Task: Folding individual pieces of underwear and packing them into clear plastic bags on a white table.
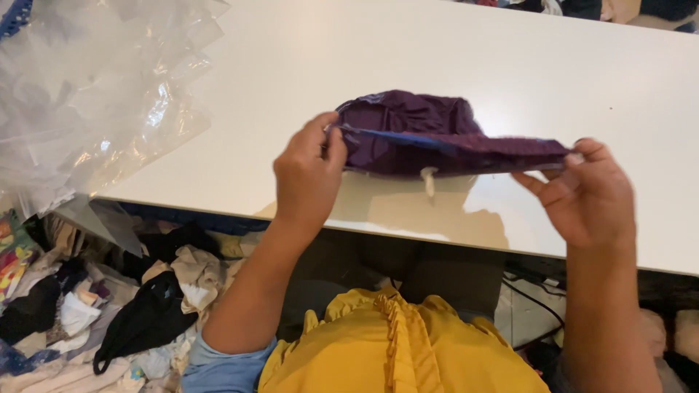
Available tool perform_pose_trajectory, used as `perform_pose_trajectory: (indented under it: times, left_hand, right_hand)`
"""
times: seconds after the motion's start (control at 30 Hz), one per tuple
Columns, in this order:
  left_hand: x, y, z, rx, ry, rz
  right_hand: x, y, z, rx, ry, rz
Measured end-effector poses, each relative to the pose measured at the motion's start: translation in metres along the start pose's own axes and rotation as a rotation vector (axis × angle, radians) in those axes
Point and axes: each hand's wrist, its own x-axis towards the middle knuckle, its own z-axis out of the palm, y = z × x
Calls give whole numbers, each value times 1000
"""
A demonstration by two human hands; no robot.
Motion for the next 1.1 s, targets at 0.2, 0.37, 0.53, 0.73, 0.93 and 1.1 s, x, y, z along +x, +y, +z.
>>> perform_pose_trajectory:
  times: [0.2,0.37,0.53,0.73,0.93,1.1]
  left_hand:
    - [31,11,-37,77,87,-32]
    - [80,-2,-27,267,-202,-90]
    - [152,-24,8,415,-257,-19]
    - [124,2,-18,360,-353,147]
    - [24,-28,-11,165,-575,175]
    - [-59,-49,-3,237,-430,395]
  right_hand:
    - [-13,-43,-4,-432,145,-312]
    - [27,-66,-27,-1721,113,-712]
    - [91,-102,-57,-1519,137,-472]
    - [66,-104,-93,-1437,31,-469]
    - [7,-21,-70,-1763,48,-441]
    - [-31,18,-55,-1778,20,-47]
